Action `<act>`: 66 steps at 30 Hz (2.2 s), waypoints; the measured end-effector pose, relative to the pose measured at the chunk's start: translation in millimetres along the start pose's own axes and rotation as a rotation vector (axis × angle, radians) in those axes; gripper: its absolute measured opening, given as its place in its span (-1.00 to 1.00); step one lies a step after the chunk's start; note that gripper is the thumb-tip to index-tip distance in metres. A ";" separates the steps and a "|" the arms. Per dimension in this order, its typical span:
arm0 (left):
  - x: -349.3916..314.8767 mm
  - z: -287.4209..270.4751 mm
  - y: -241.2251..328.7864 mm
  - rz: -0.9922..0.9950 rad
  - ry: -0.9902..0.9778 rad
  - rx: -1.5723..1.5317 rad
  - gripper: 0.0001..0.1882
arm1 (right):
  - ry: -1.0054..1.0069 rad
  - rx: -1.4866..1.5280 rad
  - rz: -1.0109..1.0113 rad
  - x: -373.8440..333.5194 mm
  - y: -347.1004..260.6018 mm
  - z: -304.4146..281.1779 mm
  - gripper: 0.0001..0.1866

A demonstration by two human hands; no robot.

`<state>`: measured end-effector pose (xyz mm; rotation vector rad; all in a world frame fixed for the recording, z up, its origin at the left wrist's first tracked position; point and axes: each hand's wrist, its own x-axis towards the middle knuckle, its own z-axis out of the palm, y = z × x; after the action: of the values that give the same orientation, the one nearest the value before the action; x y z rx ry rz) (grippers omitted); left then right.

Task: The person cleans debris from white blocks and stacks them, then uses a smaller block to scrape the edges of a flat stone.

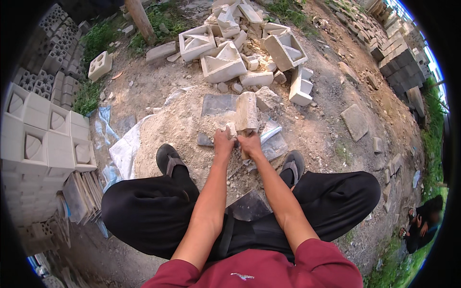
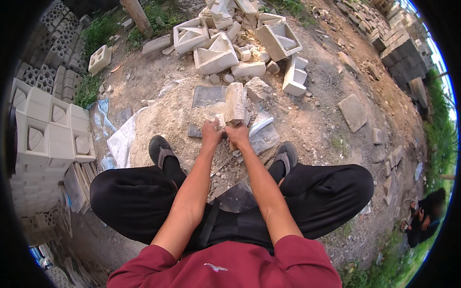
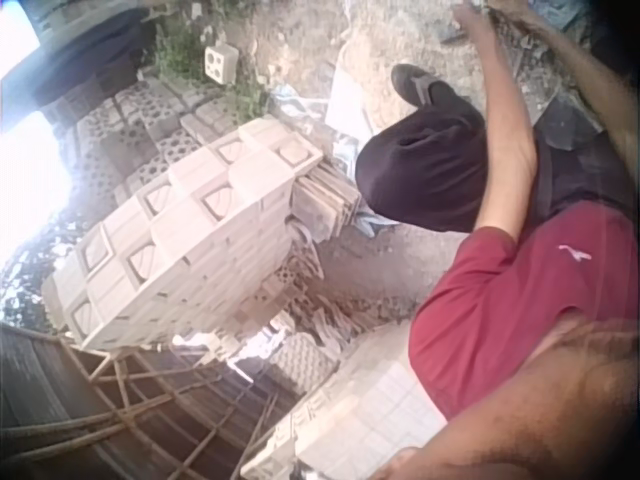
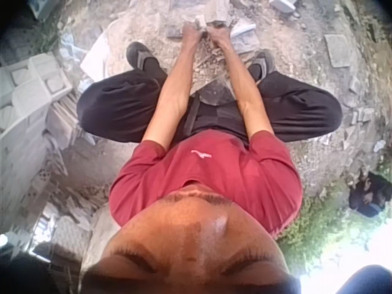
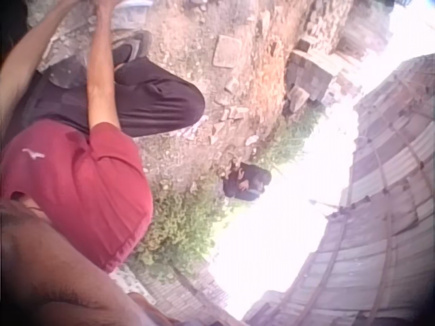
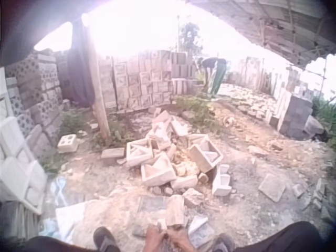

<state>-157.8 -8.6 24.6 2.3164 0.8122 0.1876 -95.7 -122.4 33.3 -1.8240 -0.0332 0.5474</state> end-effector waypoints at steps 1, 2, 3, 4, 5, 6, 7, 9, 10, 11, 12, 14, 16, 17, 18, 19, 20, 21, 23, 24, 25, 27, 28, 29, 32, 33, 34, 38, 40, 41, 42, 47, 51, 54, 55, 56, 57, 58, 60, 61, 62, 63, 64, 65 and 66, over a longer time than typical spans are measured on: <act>-1.2 0.9 5.5 0.026 0.015 0.018 -0.32 | 0.006 -0.001 -0.001 4.7 5.1 -4.8 -0.51; -1.3 1.3 10.6 0.053 0.030 0.036 -0.32 | 0.028 -0.011 -0.030 10.9 9.6 -12.0 -0.51; -2.2 1.6 10.0 0.049 0.025 0.037 -0.32 | 0.042 -0.022 -0.050 10.7 11.2 -14.3 -0.51; -0.4 2.1 10.0 0.057 0.036 0.023 -0.33 | 0.042 -0.023 -0.043 13.1 11.6 -14.5 -0.51; 0.0 2.7 10.0 0.065 0.046 0.008 -0.33 | 0.117 -0.057 -0.140 18.7 10.4 -15.0 -0.59; -0.1 3.7 8.0 0.060 0.042 0.008 -0.33 | 0.188 -0.092 -0.239 22.7 3.2 -14.3 -0.68; -0.2 2.5 2.7 0.046 0.040 -0.021 -0.34 | 0.172 -0.128 -0.261 21.8 -10.6 -10.8 -0.70; -0.5 1.2 -3.8 0.032 0.045 -0.053 -0.35 | 0.147 -0.149 -0.277 20.9 -18.6 -5.4 -0.70; -1.4 0.7 -5.6 0.053 0.050 -0.026 -0.36 | 0.133 -0.170 -0.297 23.0 -21.1 -4.5 -0.70; -0.9 -0.5 -8.0 0.073 0.056 0.003 -0.37 | 0.118 -0.101 -0.333 16.3 -19.7 1.1 -0.71; -0.1 1.5 1.0 0.080 0.053 -0.017 -0.37 | 0.130 -0.157 -0.337 15.8 -6.7 -1.9 -0.68; 4.3 2.3 23.7 -0.031 -0.085 -0.085 -0.34 | 0.084 -0.035 -0.261 18.1 26.2 -11.9 -0.60; 1.4 -3.7 6.9 -0.020 -0.046 -0.032 -0.35 | 0.053 0.042 -0.293 6.3 13.8 -0.5 -0.53; 0.3 -5.1 1.8 0.012 0.010 -0.014 -0.37 | 0.045 -0.060 -0.236 3.9 6.9 -1.4 -0.52; -2.8 -4.5 5.1 0.054 0.049 -0.004 -0.39 | 0.055 -0.170 -0.171 2.0 7.2 -7.8 -0.52; -2.6 -4.5 8.3 0.055 0.044 -0.008 -0.39 | 0.096 -0.144 -0.223 4.8 5.2 -9.4 -0.56; -0.4 -4.6 11.7 0.051 0.017 -0.034 -0.37 | 0.101 -0.148 -0.220 10.1 2.2 -11.2 -0.56; -1.8 -5.0 12.5 0.041 -0.013 -0.056 -0.36 | 0.098 -0.165 -0.187 11.7 -7.0 -10.9 -0.55; -4.2 -10.0 1.1 -0.002 -0.012 -0.059 -0.36 | 0.048 -0.284 -0.169 3.7 -44.1 -1.5 -0.53; -2.1 -8.9 5.2 -0.013 -0.018 -0.079 -0.37 | 0.056 -0.287 -0.173 6.9 -41.7 -3.6 -0.53; -1.3 -7.8 8.6 -0.007 -0.017 -0.085 -0.37 | 0.082 -0.287 -0.198 9.5 -38.8 -4.5 -0.52; -2.4 -5.7 12.4 -0.001 -0.010 -0.065 -0.36 | 0.106 -0.291 -0.227 7.8 -27.4 -4.2 -0.51; -2.4 -5.8 11.9 -0.002 -0.005 -0.070 -0.36 | 0.063 -0.183 -0.233 -2.5 -14.3 -3.3 -0.50; -2.4 -6.6 10.4 -0.027 -0.020 -0.055 -0.35 | 0.020 -0.075 -0.237 -9.2 -2.9 -3.0 -0.49; -0.9 -1.7 14.5 0.002 0.014 -0.058 -0.35 | 0.060 -0.151 -0.228 2.8 19.4 -18.1 -0.48; -1.1 -1.6 8.4 0.026 0.058 -0.058 -0.36 | 0.066 -0.130 -0.267 5.3 16.0 -18.1 -0.48; -1.8 -2.2 7.6 0.021 0.054 -0.055 -0.36 | 0.062 -0.129 -0.260 7.1 10.1 -17.6 -0.48; -3.0 -2.2 2.5 -0.008 0.011 -0.063 -0.36 | 0.093 -0.132 -0.277 24.2 -22.9 -10.7 -0.63; -2.0 -2.1 2.4 -0.021 0.010 -0.083 -0.36 | 0.043 -0.108 -0.307 29.9 -26.2 -10.7 -0.61; -3.7 -1.6 2.5 -0.011 0.009 -0.064 -0.36 | 0.044 -0.107 -0.308 26.1 -24.2 -11.7 -0.61; -3.1 -1.0 5.1 0.006 0.009 -0.047 -0.36 | 0.005 -0.146 -0.285 22.7 -10.9 -15.7 -0.59; -2.0 -0.8 2.2 0.008 0.024 -0.017 -0.36 | -0.114 -0.208 -0.180 3.0 8.1 -28.7 -0.46; 0.5 -4.5 6.1 0.082 -0.089 0.001 -0.30 | -0.039 -0.310 -0.252 5.1 -23.1 -34.8 -0.52; 0.9 -8.7 1.5 0.098 -0.065 0.044 -0.31 | -0.049 -0.241 -0.293 -4.1 -51.9 -20.5 -0.55; 2.4 -9.1 4.8 0.083 -0.097 0.023 -0.33 | -0.032 -0.262 -0.294 -2.7 -51.2 -20.2 -0.55; 0.2 -9.2 7.2 0.082 -0.097 0.021 -0.33 | -0.017 -0.284 -0.294 -2.2 -49.8 -19.4 -0.55; -0.9 -7.9 10.5 0.065 -0.095 -0.006 -0.35 | -0.014 -0.287 -0.296 -2.0 -41.0 -19.9 -0.55; -2.0 -8.1 11.9 0.046 -0.090 -0.032 -0.37 | -0.008 -0.269 -0.357 -6.0 -27.6 -18.6 -0.55; -4.8 -8.1 9.7 0.023 -0.091 -0.034 -0.39 | -0.015 -0.249 -0.419 -17.1 -2.9 -14.2 -0.54; -2.0 -8.7 8.8 0.007 -0.090 -0.038 -0.41 | -0.008 -0.167 -0.376 -20.4 3.3 -12.7 -0.55; -0.2 -8.4 8.4 0.005 -0.076 -0.038 -0.41 | -0.001 -0.087 -0.332 -19.7 7.9 -11.7 -0.56; 0.0 -5.6 7.8 -0.001 -0.037 -0.051 -0.39 | -0.001 -0.076 -0.313 -13.9 14.2 -15.5 -0.55; 0.3 -0.7 12.0 0.002 -0.010 -0.071 -0.36 | 0.009 -0.079 -0.320 -3.0 22.0 -23.7 -0.55; 3.8 4.3 22.0 0.020 -0.013 -0.081 -0.35 | 0.074 -0.136 -0.337 13.2 26.7 -36.7 -0.58; 4.6 8.3 30.0 0.030 -0.026 -0.093 -0.35 | 0.136 -0.194 -0.340 22.2 30.5 -47.3 -0.62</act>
<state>-136.2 -27.9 36.9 2.2403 0.7407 0.2039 -65.5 -168.3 8.0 -1.9860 -0.3077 0.1849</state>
